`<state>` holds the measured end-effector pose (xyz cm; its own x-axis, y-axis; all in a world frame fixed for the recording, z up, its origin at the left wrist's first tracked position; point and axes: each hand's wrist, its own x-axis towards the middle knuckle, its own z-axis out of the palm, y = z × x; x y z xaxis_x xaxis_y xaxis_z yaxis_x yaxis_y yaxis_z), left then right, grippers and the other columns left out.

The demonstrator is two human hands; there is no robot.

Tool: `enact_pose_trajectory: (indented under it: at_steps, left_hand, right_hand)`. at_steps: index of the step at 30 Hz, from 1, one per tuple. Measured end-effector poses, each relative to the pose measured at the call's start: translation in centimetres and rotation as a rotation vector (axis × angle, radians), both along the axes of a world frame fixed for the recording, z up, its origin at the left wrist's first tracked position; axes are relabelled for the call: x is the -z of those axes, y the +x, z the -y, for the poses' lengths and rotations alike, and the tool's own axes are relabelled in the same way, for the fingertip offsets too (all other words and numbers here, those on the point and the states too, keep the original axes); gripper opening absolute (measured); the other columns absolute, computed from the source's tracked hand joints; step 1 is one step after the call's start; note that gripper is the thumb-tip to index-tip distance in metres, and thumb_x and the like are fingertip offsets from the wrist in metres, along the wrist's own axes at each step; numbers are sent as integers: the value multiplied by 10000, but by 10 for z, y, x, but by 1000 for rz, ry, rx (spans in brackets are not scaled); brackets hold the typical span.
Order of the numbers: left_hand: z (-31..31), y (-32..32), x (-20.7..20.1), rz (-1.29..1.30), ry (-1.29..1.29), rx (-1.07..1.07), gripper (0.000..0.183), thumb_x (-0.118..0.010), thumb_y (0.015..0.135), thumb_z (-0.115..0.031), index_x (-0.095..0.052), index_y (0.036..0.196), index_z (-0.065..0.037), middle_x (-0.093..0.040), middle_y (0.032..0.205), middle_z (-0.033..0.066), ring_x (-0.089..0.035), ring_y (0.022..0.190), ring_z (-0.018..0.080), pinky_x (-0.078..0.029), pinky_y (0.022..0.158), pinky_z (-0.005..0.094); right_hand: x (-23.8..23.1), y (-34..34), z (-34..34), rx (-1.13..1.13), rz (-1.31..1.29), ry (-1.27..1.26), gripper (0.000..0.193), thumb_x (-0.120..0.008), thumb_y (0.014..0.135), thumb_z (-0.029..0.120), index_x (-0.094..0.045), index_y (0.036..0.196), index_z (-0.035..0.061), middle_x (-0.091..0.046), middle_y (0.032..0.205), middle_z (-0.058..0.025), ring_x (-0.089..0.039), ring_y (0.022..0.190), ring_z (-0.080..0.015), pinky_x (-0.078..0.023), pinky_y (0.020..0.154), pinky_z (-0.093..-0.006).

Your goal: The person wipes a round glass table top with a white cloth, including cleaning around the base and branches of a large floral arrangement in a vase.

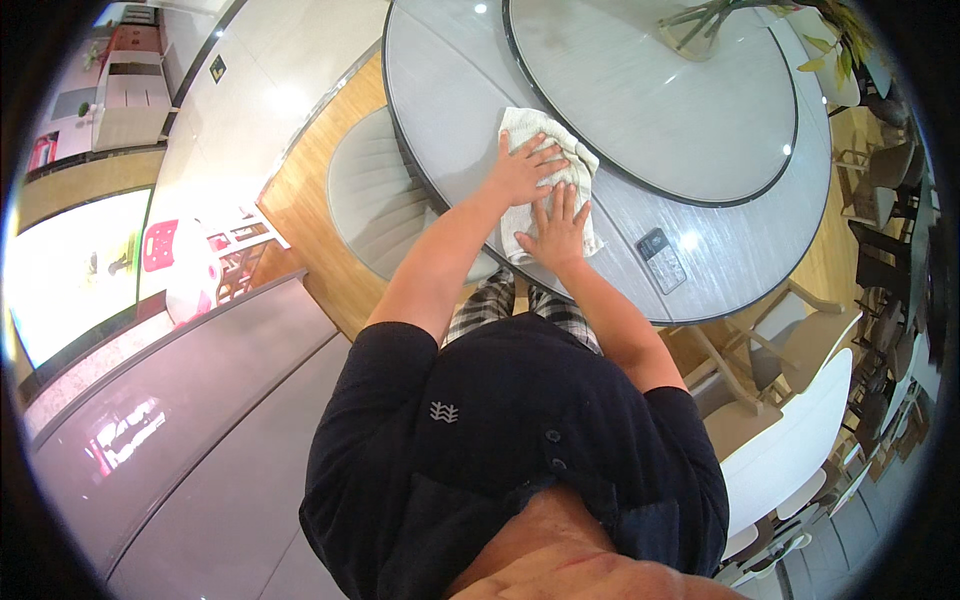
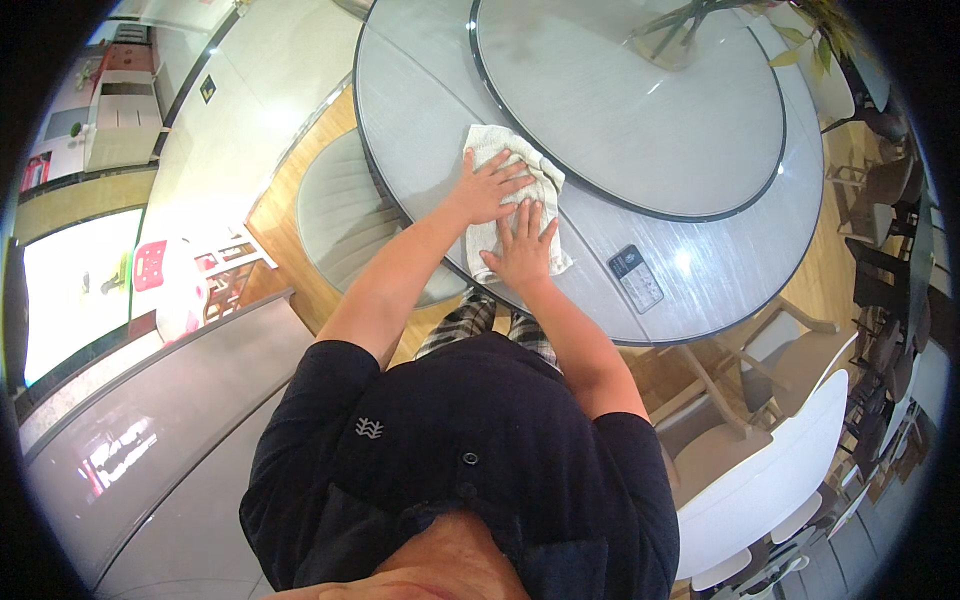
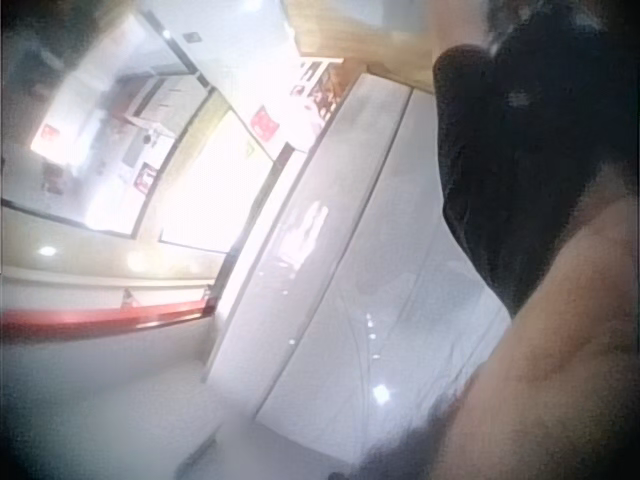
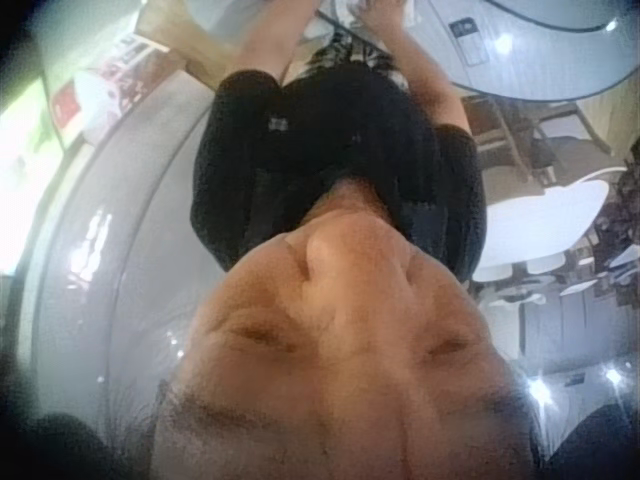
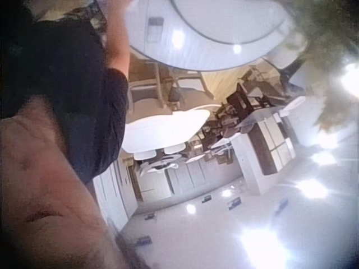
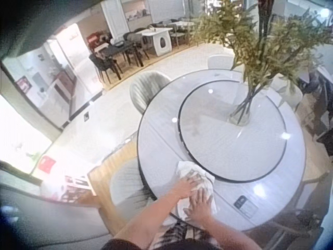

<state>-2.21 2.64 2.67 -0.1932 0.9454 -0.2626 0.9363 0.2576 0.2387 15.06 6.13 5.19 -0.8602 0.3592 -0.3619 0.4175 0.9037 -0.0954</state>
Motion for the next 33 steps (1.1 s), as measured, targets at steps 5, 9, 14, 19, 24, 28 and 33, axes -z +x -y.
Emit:
enact_pose_trajectory:
  at_steps: [5,9,14,19,24,28,33]
  left_hand:
    - [-8,-19,-13,-6,-92,41,618,-476,940,-584,-305,1520,-460,-216,1639,-121,-125,1532,179,-77,1133,752]
    - [-12,-24,-19,6,-117,74,613,-455,947,-593,-297,1524,-457,-198,1642,-130,-106,1534,173,-70,1142,743]
    - [-18,-27,-33,29,-121,98,625,-516,938,-543,-305,1520,-453,-214,1635,-134,-111,1533,169,-90,1149,735]
    - [-32,-28,-48,60,-147,119,600,-582,926,-470,-379,1489,-424,-262,1619,-124,-148,1527,176,-117,1151,726]
    - [-51,-10,-59,28,-169,102,582,-622,927,-359,-436,1478,-323,-287,1619,-73,-186,1522,235,-142,1161,692]
    - [-57,3,-54,53,-154,56,564,-625,929,-296,-455,1467,-267,-308,1611,-32,-203,1517,256,-154,1174,654]
    - [-39,9,-29,103,27,26,549,-599,925,-233,-467,1458,-244,-354,1587,1,-243,1503,266,-131,1207,572]
  right_hand:
    - [-8,-16,-1,25,47,-22,942,-509,865,689,-245,1574,127,-117,1612,-288,-16,1507,-458,-36,1114,-738]
    - [-15,-24,3,72,88,-40,953,-497,871,701,-234,1576,116,-95,1616,-290,8,1508,-460,-26,1115,-738]
    - [-24,-36,9,157,118,-68,978,-497,872,704,-227,1570,74,-80,1613,-304,23,1504,-472,-29,1112,-744]
    - [-28,-55,18,257,164,-71,966,-525,879,663,-220,1566,57,-77,1611,-311,35,1493,-501,-40,1099,-760]
    - [-25,-68,24,368,70,-122,982,-525,883,638,-146,1584,66,-34,1626,-281,73,1488,-505,-22,1084,-777]
    - [-35,-72,26,397,99,-203,963,-492,901,632,-114,1593,80,-8,1642,-235,93,1494,-482,-20,1096,-764]
    - [-29,-60,14,295,158,-204,888,-518,929,556,-149,1591,93,-19,1652,-193,25,1513,-431,-103,1112,-735]
